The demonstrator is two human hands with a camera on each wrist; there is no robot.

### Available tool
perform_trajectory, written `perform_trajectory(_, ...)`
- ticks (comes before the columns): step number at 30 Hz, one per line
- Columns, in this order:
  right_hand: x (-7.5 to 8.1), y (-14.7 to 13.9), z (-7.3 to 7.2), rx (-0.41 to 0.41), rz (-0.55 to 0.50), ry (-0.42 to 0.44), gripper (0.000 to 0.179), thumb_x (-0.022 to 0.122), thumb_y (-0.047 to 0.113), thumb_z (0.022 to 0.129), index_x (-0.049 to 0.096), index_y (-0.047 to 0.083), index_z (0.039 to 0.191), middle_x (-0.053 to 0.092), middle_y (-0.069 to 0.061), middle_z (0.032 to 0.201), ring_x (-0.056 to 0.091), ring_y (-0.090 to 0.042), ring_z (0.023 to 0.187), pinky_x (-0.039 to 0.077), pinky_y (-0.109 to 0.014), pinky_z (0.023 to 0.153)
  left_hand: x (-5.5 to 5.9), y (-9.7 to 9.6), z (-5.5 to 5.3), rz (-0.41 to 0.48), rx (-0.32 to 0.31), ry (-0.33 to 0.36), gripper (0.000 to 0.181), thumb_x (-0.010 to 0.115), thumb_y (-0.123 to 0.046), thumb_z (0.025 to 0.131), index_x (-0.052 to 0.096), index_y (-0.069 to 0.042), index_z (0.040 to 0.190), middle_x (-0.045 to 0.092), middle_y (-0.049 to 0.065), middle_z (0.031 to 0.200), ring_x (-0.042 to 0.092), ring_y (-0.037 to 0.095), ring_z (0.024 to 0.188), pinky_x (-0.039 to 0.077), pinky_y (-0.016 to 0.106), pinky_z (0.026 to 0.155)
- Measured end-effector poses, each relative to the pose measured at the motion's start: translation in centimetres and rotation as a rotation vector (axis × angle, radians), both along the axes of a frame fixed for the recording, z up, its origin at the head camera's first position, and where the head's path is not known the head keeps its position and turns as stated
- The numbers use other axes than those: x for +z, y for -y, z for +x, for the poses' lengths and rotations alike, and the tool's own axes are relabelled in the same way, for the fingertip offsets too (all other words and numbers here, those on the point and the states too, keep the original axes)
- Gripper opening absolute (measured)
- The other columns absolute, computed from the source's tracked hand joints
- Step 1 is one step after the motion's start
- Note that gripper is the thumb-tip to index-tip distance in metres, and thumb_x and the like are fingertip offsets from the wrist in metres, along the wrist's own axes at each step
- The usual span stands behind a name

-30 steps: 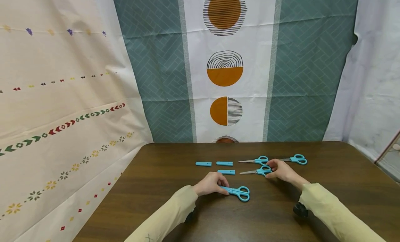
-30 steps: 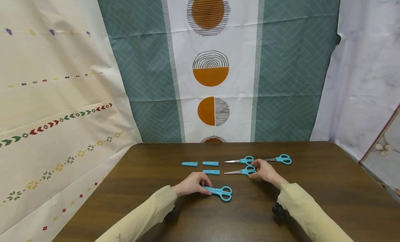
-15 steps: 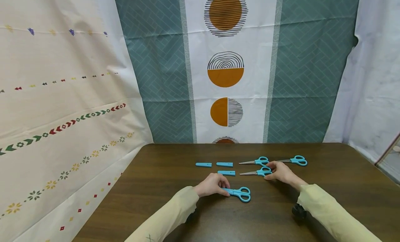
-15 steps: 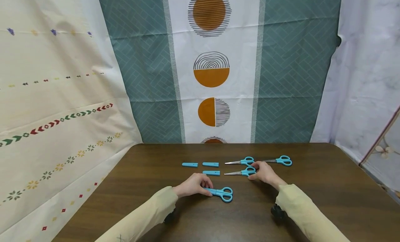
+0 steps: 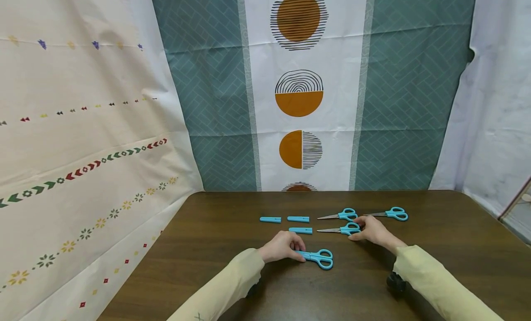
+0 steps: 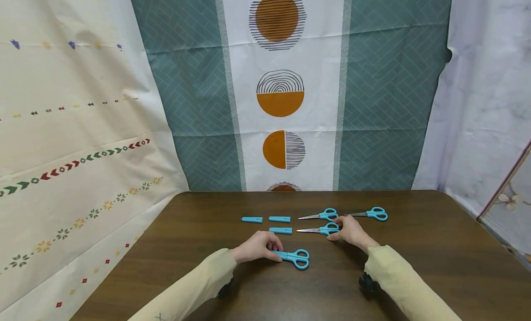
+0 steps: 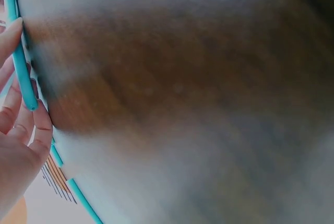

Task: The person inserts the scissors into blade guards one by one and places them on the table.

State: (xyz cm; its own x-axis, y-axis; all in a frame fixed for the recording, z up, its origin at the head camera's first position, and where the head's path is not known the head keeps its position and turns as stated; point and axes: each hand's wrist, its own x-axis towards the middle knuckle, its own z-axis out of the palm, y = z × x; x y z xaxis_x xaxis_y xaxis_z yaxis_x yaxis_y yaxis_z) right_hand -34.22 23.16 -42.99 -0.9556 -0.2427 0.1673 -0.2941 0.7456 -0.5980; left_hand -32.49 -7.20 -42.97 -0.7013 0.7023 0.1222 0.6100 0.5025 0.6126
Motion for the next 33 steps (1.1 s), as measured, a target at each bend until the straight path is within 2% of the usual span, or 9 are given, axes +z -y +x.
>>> perform_trajectory(4, -0.08, -0.06, 0.00, 0.016, -0.003, -0.004, 0.058, 0.082, 0.022, 0.066, 0.057, -0.015, 0.104, 0.058, -0.021, 0.094, 0.054, -0.029, 0.080, 0.046, -0.043, 0.070, -0.11, 0.04, -0.11, -0.001, -0.012, -0.009, 0.012, 0.076, -0.016, 0.074, 0.069, -0.011, 0.081, 0.054, -0.011, 0.066, 0.046, 0.004, 0.062, 0.042, 0.018, 0.056)
perform_trajectory(11, -0.15, -0.24, 0.08, 0.022, 0.001, -0.011, 0.058, 0.081, 0.025, 0.066, 0.059, -0.013, 0.103, 0.058, -0.017, 0.095, 0.054, -0.024, 0.076, 0.046, -0.039, 0.068, -0.07, 0.05, -0.14, -0.005, -0.008, -0.009, 0.013, 0.077, -0.016, 0.074, 0.068, -0.011, 0.081, 0.054, -0.012, 0.066, 0.046, 0.004, 0.063, 0.042, 0.018, 0.056)
perform_trajectory(16, -0.04, -0.21, 0.32, 0.039, 0.023, -0.035, 0.053, 0.081, 0.025, 0.066, 0.060, -0.012, 0.099, 0.057, -0.013, 0.089, 0.052, -0.023, 0.075, 0.046, -0.038, 0.066, -0.01, 0.05, -0.07, -0.009, -0.006, -0.009, 0.013, 0.077, -0.016, 0.073, 0.068, -0.011, 0.082, 0.054, -0.011, 0.067, 0.046, 0.004, 0.063, 0.042, 0.018, 0.056)
perform_trajectory(22, -0.24, -0.10, 0.17, 0.047, 0.064, -0.068, 0.046, 0.079, 0.021, 0.068, 0.062, -0.011, 0.095, 0.057, -0.008, 0.082, 0.050, -0.022, 0.073, 0.045, -0.039, 0.066, 0.10, 0.17, -0.26, -0.002, 0.004, 0.023, 0.013, 0.077, -0.017, 0.074, 0.069, -0.011, 0.083, 0.055, -0.011, 0.068, 0.048, 0.005, 0.064, 0.043, 0.019, 0.057)
perform_trajectory(27, -0.40, -0.18, -0.06, 0.034, 0.091, -0.078, 0.043, 0.076, 0.018, 0.068, 0.060, -0.011, 0.096, 0.054, -0.004, 0.077, 0.048, -0.018, 0.067, 0.044, -0.034, 0.061, 0.53, 0.37, -0.54, 0.048, 0.032, 0.066, 0.013, 0.076, -0.015, 0.074, 0.069, -0.011, 0.083, 0.057, -0.009, 0.071, 0.049, 0.007, 0.064, 0.044, 0.021, 0.058)
perform_trajectory(33, -0.40, -0.23, 0.04, 0.046, 0.104, -0.106, 0.044, 0.076, 0.017, 0.068, 0.060, -0.012, 0.097, 0.054, -0.005, 0.077, 0.047, -0.017, 0.066, 0.043, -0.032, 0.058, 0.79, 0.54, -0.68, 0.067, 0.045, 0.090, 0.013, 0.075, -0.014, 0.075, 0.068, -0.011, 0.085, 0.058, -0.008, 0.072, 0.050, 0.008, 0.065, 0.045, 0.022, 0.059)
